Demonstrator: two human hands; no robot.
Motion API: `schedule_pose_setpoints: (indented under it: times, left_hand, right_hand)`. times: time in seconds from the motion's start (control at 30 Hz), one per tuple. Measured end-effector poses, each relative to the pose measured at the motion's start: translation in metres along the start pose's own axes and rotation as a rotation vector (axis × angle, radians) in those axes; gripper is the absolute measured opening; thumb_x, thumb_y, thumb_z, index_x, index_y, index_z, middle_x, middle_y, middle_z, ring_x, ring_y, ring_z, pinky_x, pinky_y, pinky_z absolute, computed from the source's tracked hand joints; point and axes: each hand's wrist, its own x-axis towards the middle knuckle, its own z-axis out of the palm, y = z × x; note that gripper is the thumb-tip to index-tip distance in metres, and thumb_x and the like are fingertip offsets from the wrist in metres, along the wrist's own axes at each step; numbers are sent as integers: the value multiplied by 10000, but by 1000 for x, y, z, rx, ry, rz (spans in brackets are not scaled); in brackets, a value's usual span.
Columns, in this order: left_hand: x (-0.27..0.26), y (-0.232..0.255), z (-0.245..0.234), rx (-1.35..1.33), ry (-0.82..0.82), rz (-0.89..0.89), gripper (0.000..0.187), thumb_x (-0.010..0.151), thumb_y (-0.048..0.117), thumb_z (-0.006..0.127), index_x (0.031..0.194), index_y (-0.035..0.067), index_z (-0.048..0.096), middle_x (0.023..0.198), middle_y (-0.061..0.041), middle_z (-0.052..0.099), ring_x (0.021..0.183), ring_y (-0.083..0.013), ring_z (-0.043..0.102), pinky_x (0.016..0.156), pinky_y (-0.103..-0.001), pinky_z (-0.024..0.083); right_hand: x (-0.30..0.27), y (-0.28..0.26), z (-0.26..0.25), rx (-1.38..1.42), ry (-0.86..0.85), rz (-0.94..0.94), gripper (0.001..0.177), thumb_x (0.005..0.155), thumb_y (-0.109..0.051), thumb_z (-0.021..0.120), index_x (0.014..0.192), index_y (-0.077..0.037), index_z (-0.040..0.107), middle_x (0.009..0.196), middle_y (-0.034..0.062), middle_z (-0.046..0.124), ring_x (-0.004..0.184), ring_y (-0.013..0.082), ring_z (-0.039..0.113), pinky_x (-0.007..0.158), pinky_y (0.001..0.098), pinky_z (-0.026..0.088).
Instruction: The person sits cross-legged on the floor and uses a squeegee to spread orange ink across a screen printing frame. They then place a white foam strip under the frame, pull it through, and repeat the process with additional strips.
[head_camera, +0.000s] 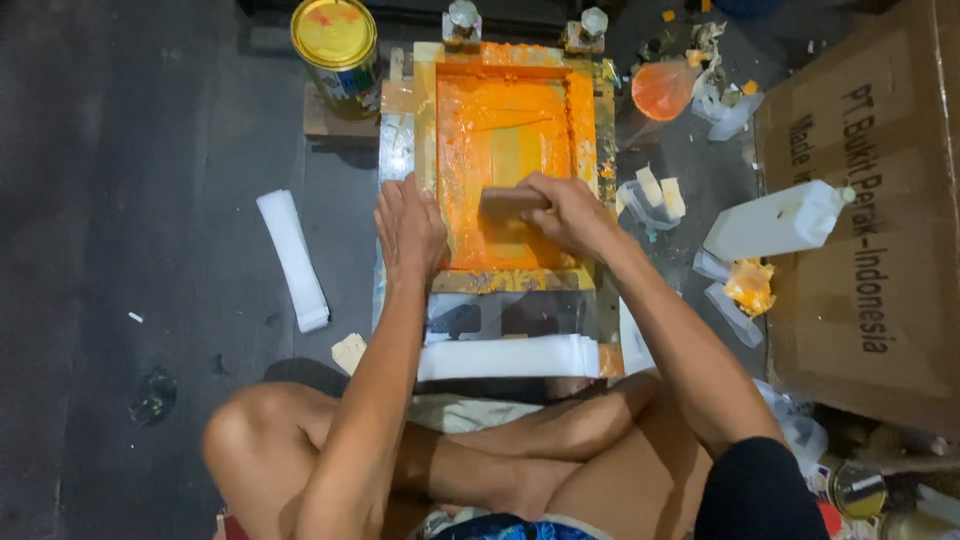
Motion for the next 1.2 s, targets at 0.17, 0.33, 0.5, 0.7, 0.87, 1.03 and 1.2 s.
schedule_pose_setpoints:
  times: [0.17,0.33,0.5,0.7,0.87,1.03,1.2]
  left_hand:
    - [0,10,-7,13,-38,-57,424,1062,310,310,1378,103,503,1155,-126,480,1059,-344,502,917,-428,371]
    - [2,8,-7,13,-68,-81,432,1061,311,312,1403,119,494,1176,-109,484,1083,-323,500,947,-411,372]
    - [1,2,1,34,-28,-36,437,1057,334,342,1395,105,498,1177,-150,489,1105,-372,497,960,-466,380]
    - [1,-3,6,19,20,24,435,1056,332,330,1357,80,517,1144,-163,484,1075,-388,511,924,-475,393]
    - [2,-12,14,26,70,55,441,1050,320,348,1358,57,524,1137,-165,487,1059,-396,516,890,-476,393]
    - [3,-9,11,32,50,30,466,1057,335,304,1377,68,510,1149,-133,472,1040,-346,510,879,-439,383]
    - [5,-13,16,22,39,13,447,1054,347,316,1362,86,507,1141,-137,466,1056,-374,502,905,-473,380]
  right_hand:
    - [60,29,-14,-28,104,-45,308,909,-48,720,1181,-191,696,965,118,758,1039,374,714,926,487,555]
    - [81,40,-13,-1,233,-150,273,924,-19,712,1153,-166,697,895,88,731,950,372,720,856,458,555]
    - [52,34,-2,-69,172,-218,296,875,-9,645,1131,-150,687,837,128,718,920,415,703,806,523,553]
    - [-18,19,23,6,67,-198,431,805,62,607,1191,-115,681,989,189,747,1019,438,701,912,534,554]
    - [-59,1,32,-34,39,-135,433,819,40,601,1237,-66,645,1014,284,713,1026,539,647,895,627,535]
    - [-62,-8,18,88,-44,-27,408,881,43,599,1261,-92,662,1021,238,732,1017,509,679,880,576,571]
    - [-29,-7,-2,86,-238,3,277,920,3,699,1180,-89,688,1041,206,758,1083,435,701,918,584,547]
